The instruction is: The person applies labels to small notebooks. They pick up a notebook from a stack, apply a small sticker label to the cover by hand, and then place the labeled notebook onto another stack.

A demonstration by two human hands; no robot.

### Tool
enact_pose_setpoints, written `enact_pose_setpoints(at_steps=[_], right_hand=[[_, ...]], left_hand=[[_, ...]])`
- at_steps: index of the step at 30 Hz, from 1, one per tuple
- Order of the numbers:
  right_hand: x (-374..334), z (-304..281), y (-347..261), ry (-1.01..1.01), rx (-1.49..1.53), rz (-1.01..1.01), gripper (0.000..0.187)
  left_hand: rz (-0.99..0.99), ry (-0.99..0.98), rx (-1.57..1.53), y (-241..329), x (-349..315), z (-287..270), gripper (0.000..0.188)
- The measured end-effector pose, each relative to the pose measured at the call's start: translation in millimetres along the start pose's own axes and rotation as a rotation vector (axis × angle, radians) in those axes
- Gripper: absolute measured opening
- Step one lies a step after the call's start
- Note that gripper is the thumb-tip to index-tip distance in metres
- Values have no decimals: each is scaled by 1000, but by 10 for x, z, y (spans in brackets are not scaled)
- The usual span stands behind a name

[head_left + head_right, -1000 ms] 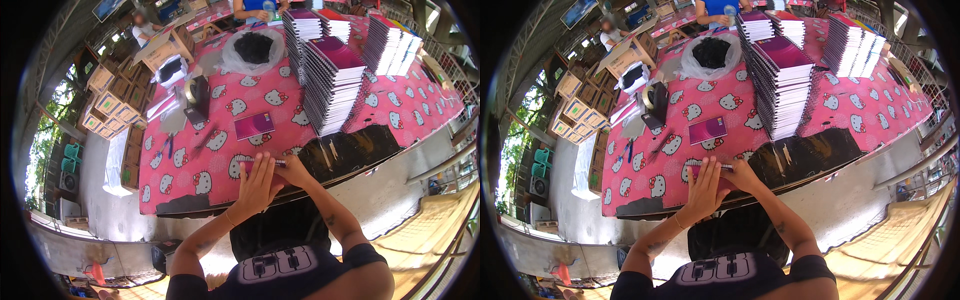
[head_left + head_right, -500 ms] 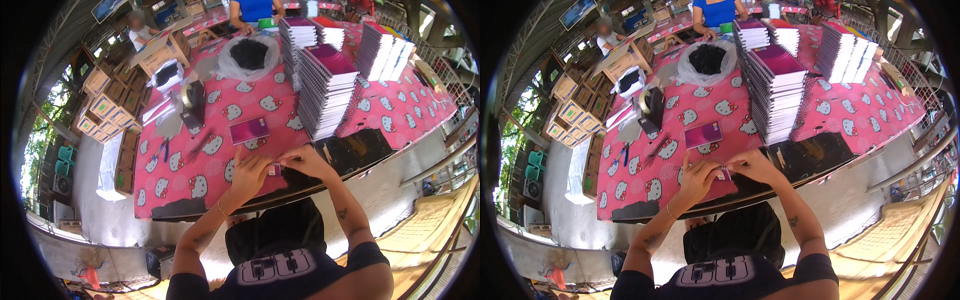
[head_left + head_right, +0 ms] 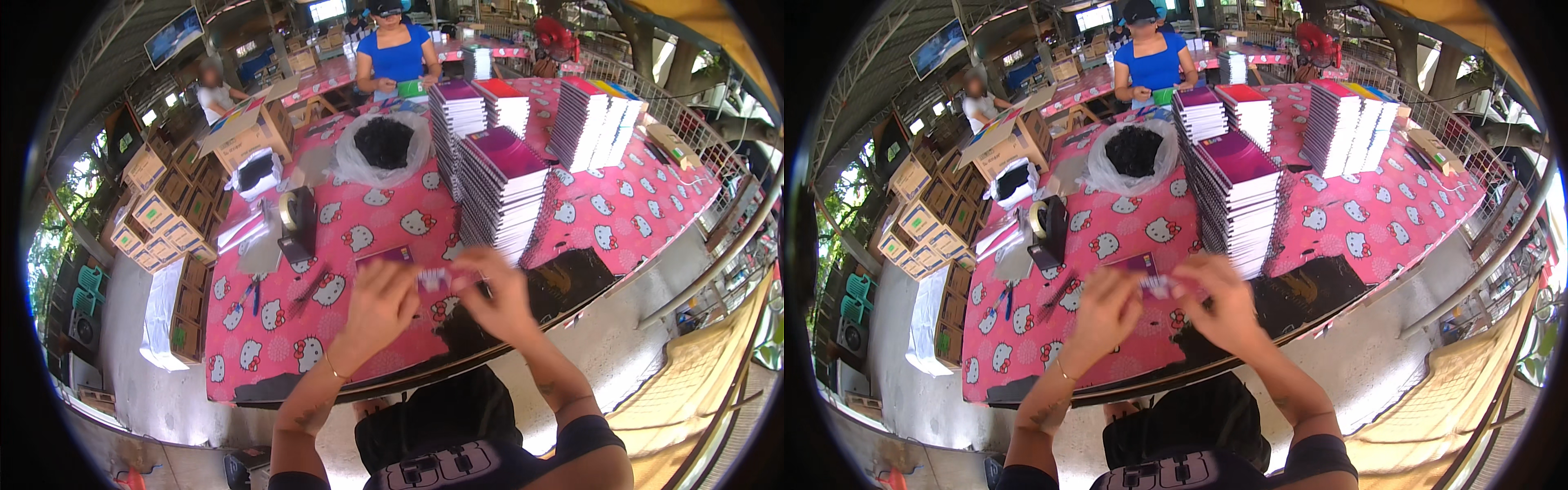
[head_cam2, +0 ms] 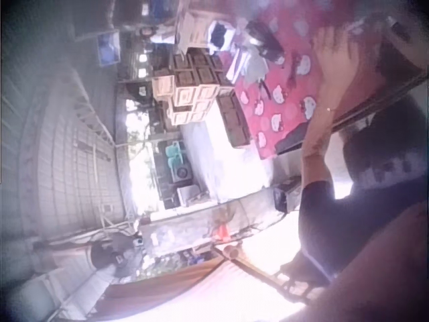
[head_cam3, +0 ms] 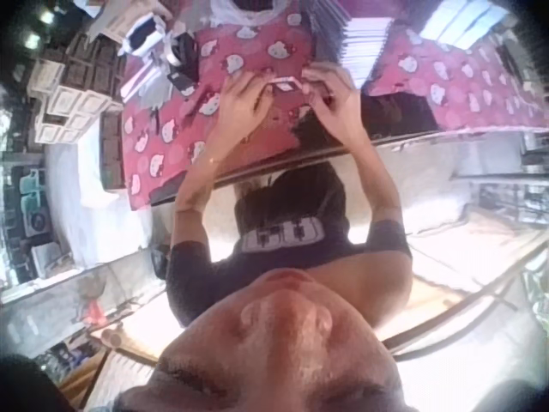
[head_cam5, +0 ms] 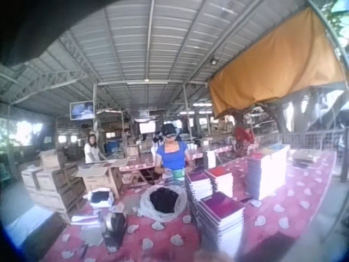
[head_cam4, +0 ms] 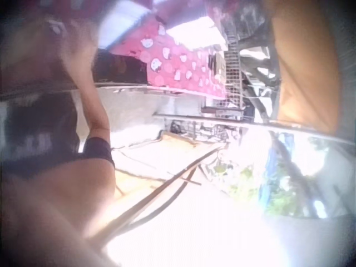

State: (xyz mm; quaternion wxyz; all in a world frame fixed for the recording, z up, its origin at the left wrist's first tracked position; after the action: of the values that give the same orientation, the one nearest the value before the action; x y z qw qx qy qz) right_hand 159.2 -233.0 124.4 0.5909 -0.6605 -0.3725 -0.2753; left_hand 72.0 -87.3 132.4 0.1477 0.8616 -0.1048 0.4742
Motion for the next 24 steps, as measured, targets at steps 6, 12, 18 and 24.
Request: enact_pose_setpoints(at_steps=[6, 12, 18, 24], right_hand=[[1155, -901, 668, 145, -144, 62, 70], [1192, -690, 1213, -98, 72, 341, 69], [1155, -773, 996, -15, 57, 209, 80], [220, -1491, 400, 362, -18, 78, 35]], left_hand=[[198, 480, -314, 93, 1584, 43, 23], [-33, 136, -569, -247, 1486, 1139, 24], [66, 251, -512, -233, 1395, 840, 32], [-156, -354, 12, -1322, -551, 795, 29]])
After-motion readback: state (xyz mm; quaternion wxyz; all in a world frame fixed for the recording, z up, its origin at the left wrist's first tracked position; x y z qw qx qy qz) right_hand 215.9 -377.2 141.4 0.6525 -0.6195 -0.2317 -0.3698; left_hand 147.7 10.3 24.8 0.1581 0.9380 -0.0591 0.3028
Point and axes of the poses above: each hand's wrist, its own x-axis towards the middle knuckle, its own z-axis out of the palm, y = z × x, the point moved 10 cm from there along x, towards the middle knuckle, and after that the axes turned 14 degrees about y, right-handed, at the moved point
